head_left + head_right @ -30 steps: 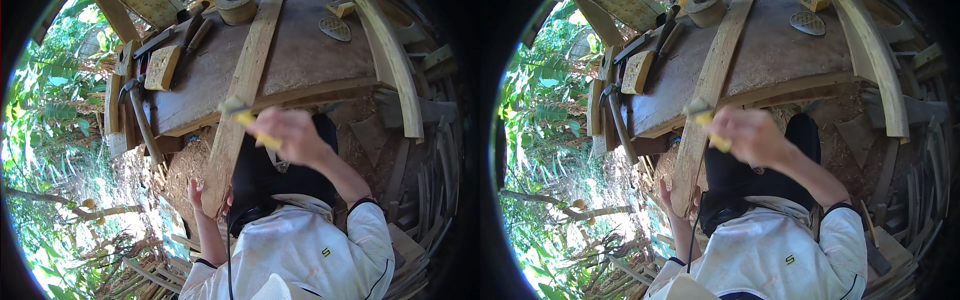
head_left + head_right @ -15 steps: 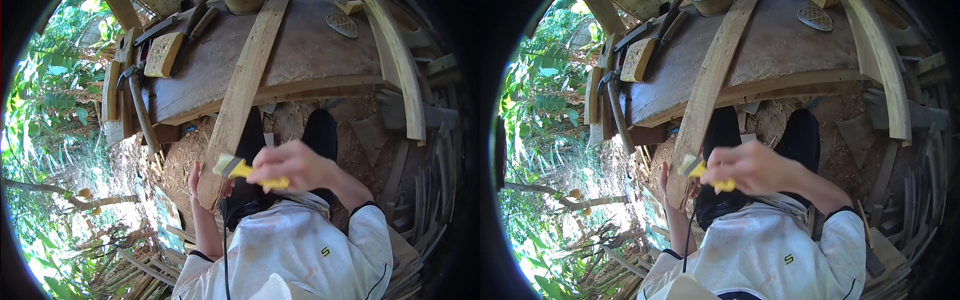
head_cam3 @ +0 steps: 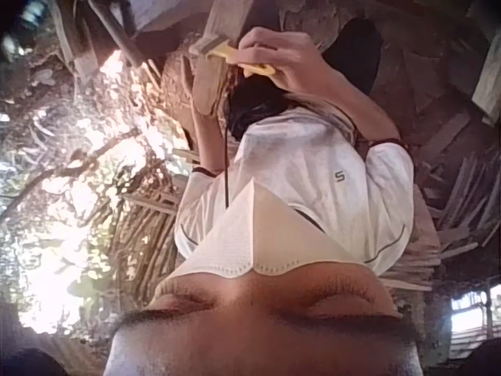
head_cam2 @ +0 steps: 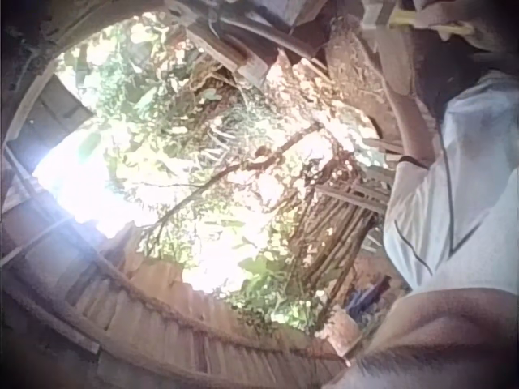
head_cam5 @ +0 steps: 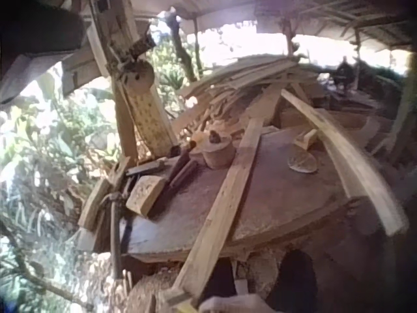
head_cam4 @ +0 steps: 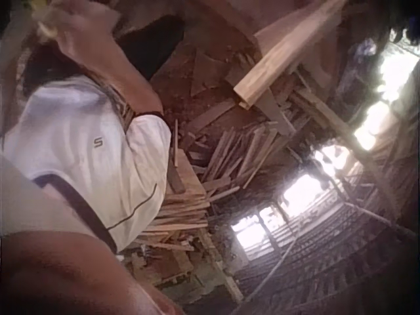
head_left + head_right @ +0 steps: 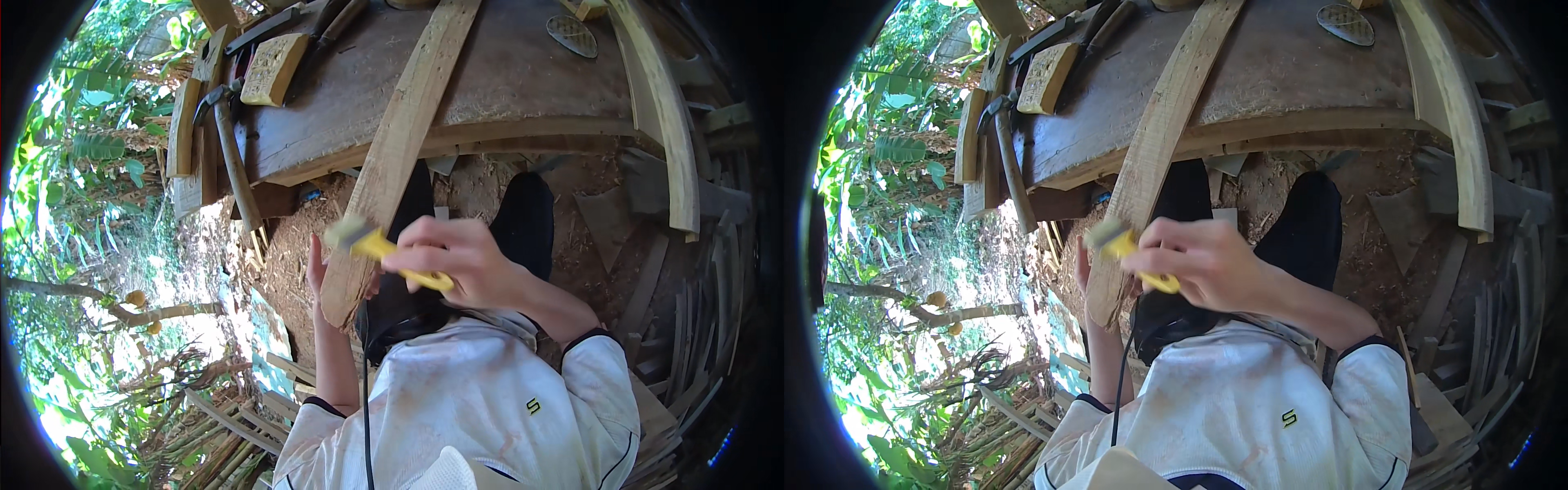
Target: The person uses a hammer and chisel to carve a wooden plank, then brushes the plank with a paintbrush to remove debris, and finally sands the plank with sandpaper to smooth the surface.
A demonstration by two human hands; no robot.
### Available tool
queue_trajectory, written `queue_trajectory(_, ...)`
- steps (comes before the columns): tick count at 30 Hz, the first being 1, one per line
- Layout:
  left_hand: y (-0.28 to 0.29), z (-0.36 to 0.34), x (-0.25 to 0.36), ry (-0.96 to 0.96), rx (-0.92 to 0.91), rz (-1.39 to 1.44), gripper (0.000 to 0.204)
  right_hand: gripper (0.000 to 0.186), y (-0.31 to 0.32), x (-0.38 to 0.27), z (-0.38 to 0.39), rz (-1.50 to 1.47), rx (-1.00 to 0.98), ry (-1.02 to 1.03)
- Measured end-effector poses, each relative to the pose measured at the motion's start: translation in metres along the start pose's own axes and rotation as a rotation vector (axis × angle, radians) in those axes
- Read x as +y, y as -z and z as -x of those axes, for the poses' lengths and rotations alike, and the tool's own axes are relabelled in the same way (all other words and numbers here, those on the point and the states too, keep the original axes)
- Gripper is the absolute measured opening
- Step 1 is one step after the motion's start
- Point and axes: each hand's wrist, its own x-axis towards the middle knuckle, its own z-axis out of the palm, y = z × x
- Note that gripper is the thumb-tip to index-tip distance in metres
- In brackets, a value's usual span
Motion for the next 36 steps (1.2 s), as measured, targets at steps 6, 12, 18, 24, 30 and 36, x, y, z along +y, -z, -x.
queue_trajectory(6,0.001,-0.004,-0.003,0.028,-0.261,0.121,0.101,0.019,-0.017,-0.016,0.013,-0.186,-0.350,0.134)
queue_trajectory(12,-0.029,-0.011,-0.011,-0.101,0.129,0.174,0.101,0.025,0.001,-0.010,0.003,0.010,-0.218,0.086)
queue_trajectory(18,-0.023,-0.046,-0.006,0.083,-0.590,0.043,0.114,0.030,0.034,0.014,-0.007,-0.026,-0.051,-0.002)
queue_trajectory(24,-0.003,-0.057,-0.004,0.008,-0.569,0.054,0.092,0.026,0.064,0.023,-0.008,0.220,0.151,-0.037)
queue_trajectory(30,-0.001,-0.028,-0.004,0.097,-0.510,0.160,0.096,0.012,0.070,0.039,0.001,0.051,0.229,-0.204)
queue_trajectory(36,0.036,0.011,0.001,0.069,-0.498,0.228,0.098,0.014,0.059,0.041,-0.014,0.363,0.327,0.026)
